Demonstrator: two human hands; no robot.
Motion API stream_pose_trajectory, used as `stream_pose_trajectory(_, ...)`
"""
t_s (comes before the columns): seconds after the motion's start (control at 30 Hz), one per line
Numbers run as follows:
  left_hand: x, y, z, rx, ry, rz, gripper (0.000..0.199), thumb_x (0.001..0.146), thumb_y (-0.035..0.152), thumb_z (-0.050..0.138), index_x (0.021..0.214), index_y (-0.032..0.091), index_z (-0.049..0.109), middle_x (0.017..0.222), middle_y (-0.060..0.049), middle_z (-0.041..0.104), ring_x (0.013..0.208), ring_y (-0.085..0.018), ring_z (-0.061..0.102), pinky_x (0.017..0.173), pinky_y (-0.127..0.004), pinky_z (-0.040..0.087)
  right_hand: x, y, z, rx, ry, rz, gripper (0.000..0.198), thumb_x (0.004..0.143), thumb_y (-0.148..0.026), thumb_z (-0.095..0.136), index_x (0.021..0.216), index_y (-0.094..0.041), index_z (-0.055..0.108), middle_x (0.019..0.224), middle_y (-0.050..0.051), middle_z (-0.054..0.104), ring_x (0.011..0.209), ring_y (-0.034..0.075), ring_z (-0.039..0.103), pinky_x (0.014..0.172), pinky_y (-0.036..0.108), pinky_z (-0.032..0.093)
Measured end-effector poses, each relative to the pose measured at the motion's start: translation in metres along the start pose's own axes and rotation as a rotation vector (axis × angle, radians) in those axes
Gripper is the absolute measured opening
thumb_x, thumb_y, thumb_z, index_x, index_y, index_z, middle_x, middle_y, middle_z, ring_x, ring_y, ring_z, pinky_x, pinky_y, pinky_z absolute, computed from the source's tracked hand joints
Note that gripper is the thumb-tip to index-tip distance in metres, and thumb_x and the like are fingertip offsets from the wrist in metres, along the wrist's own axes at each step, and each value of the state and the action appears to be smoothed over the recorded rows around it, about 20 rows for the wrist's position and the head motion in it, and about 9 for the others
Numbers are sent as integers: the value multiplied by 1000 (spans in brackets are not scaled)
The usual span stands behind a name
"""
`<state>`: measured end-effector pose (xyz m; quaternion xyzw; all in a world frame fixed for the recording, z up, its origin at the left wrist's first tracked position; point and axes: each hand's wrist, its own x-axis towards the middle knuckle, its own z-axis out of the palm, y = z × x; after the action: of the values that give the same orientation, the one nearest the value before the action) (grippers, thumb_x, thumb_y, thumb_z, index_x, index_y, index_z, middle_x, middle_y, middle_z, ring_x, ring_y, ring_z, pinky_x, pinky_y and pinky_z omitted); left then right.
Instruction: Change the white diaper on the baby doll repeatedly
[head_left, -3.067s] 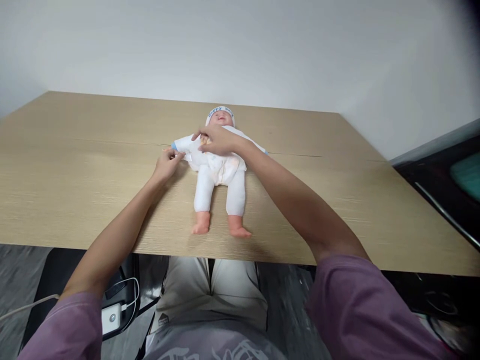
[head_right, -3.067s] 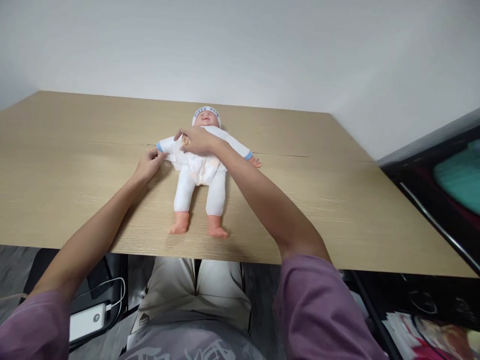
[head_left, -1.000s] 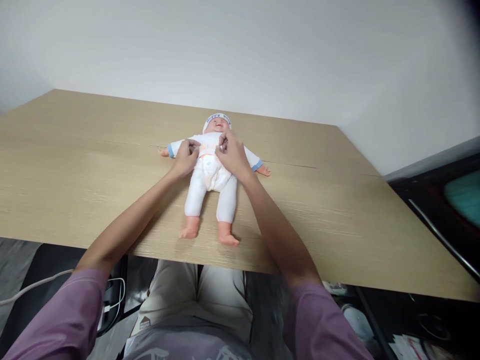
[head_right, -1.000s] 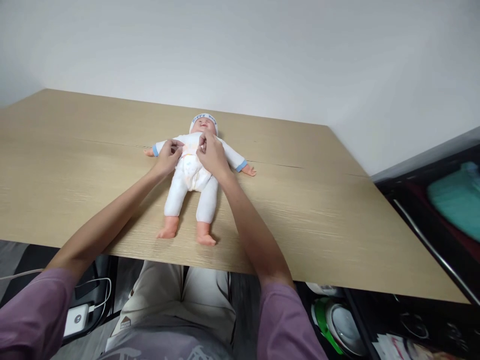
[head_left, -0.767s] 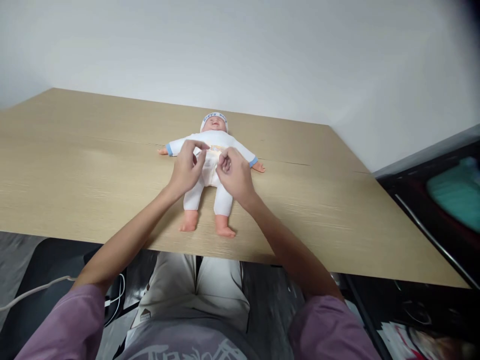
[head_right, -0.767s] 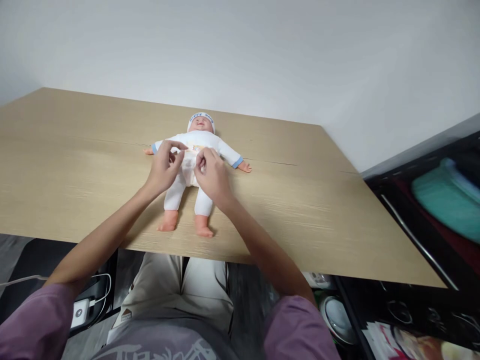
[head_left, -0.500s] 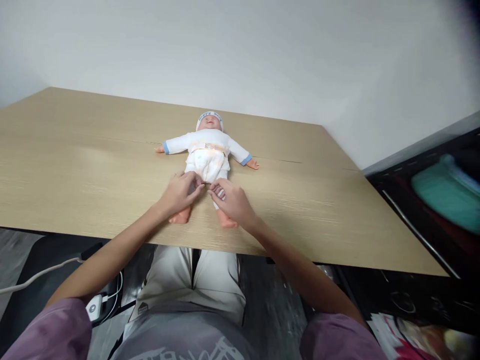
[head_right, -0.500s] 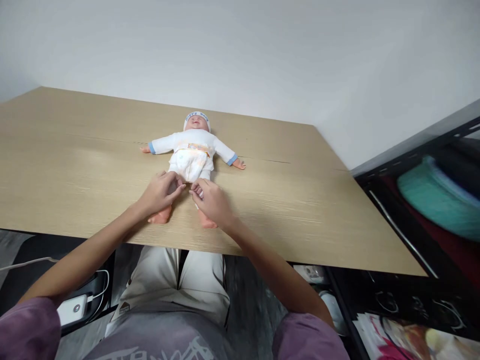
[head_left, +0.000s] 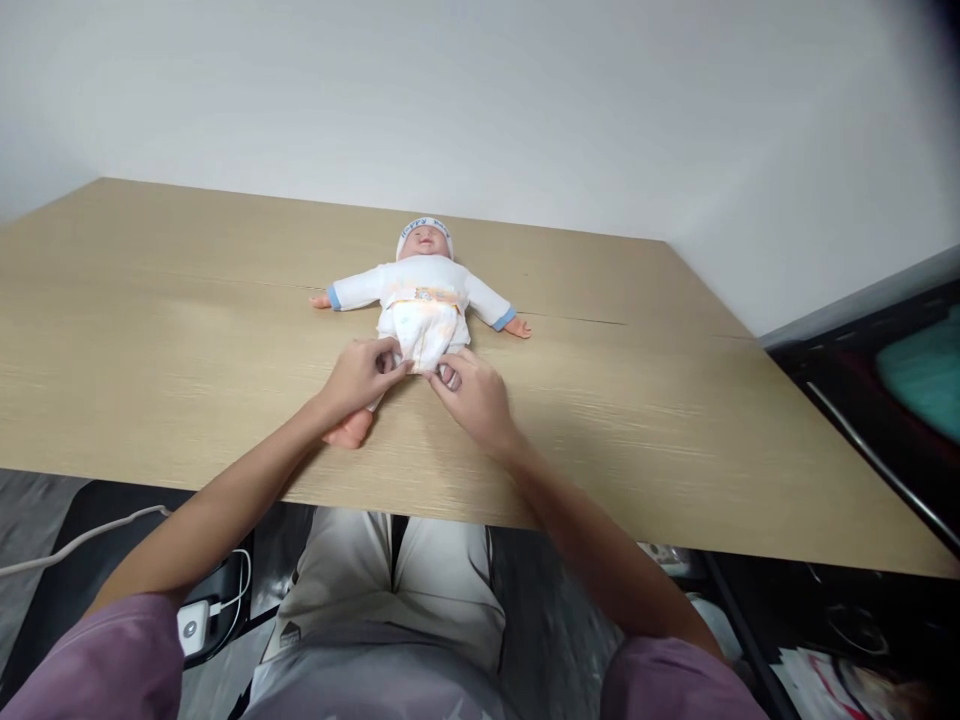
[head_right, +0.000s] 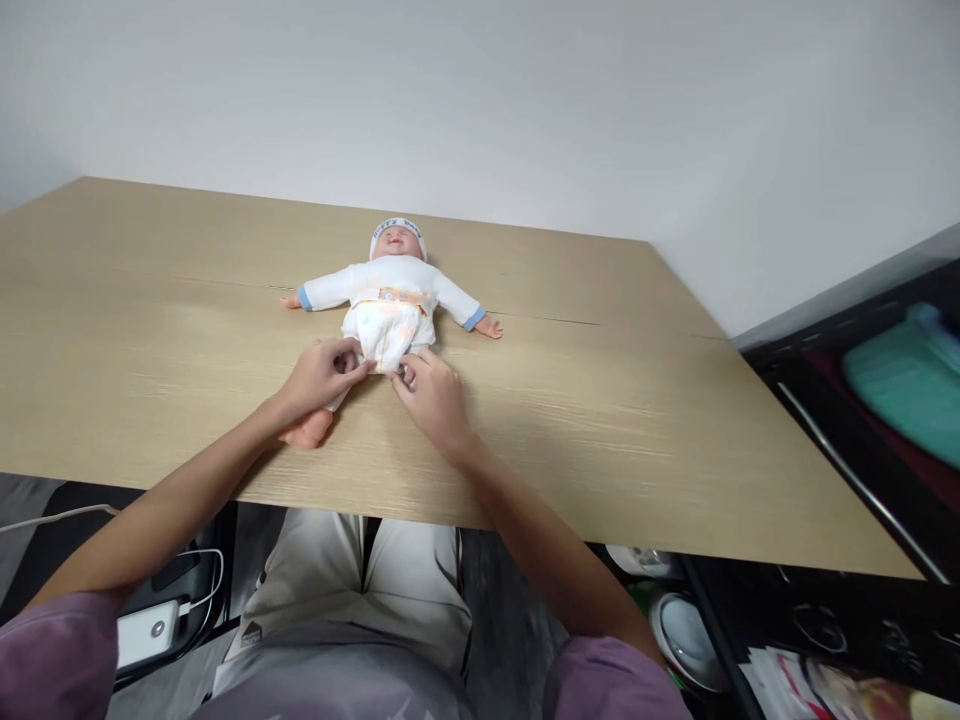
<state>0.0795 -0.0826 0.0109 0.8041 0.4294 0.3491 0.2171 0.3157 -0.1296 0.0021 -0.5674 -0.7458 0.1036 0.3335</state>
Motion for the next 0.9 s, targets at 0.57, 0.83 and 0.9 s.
stream_pose_trajectory(0.57,-1,9,-5,-37,8,74,19,103,36,66,91,24,55,95,-4,66,94,-25,61,88,-39,48,-8,-6,0,-6,0,-92,17,106,-35,72,118,-23,72,127,13,79,108,35,69,102,49,55)
stream_pose_trajectory(0.83,0,2,-2,-180,19,-51,27,96,43,75,93,23,57,89,-1,63,85,-21,56,81,-36,43,-4,-1,5,95,-1,48,34,98,-47,79,117,-26,61,111,10,76,97,32,69,87,42,53)
stream_pose_trajectory(0.9,0,-1,-1,-270,31,-97,31,94,44,80,94,23,57,87,1,61,81,-19,53,77,-35,41,-1,2,5,207,30,124,34,97,-48,77,115,-27,57,111,7,76,84,25,66,81,40,51)
